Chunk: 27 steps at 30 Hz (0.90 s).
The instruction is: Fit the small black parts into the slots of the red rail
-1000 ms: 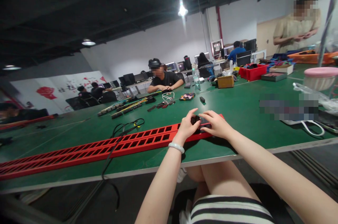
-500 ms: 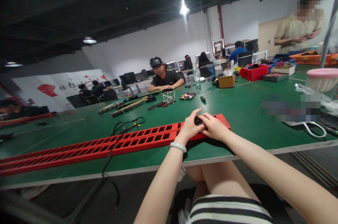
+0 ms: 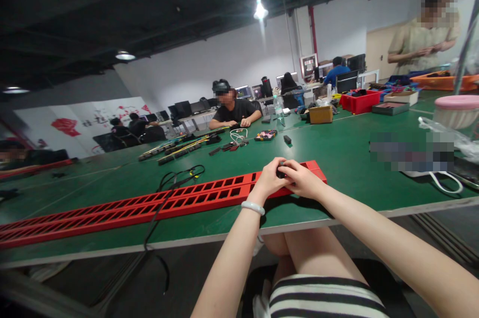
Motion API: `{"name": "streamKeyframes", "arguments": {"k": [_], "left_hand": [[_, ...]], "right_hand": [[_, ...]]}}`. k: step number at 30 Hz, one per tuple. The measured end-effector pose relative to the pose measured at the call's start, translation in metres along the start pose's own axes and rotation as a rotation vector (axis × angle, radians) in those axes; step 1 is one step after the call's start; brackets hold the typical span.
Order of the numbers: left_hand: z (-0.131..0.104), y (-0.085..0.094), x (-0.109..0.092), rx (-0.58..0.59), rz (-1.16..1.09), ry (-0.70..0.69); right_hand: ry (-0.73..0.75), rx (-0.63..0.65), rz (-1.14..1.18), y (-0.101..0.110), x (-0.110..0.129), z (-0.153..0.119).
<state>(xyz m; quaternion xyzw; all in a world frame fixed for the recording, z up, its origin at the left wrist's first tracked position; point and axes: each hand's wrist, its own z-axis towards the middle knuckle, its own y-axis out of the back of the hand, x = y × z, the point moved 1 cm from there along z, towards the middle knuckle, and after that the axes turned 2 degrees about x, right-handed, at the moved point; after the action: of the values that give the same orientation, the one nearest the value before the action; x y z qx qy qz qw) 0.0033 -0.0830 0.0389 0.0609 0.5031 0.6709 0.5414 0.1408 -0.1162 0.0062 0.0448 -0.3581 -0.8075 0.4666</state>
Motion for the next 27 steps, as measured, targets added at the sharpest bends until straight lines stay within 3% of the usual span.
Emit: {"name": "streamKeyframes", "arguments": {"k": [15,27], "left_hand": [[0.000,0.001,-0.007,0.073,0.048,0.070],[-0.001,0.002,-0.007,0.105,0.112,0.031]], "right_hand": [[0.007,-0.025,0.046,0.004,0.001,0.000],[-0.047,-0.035,0.034,0.012,-0.006,-0.002]]}}
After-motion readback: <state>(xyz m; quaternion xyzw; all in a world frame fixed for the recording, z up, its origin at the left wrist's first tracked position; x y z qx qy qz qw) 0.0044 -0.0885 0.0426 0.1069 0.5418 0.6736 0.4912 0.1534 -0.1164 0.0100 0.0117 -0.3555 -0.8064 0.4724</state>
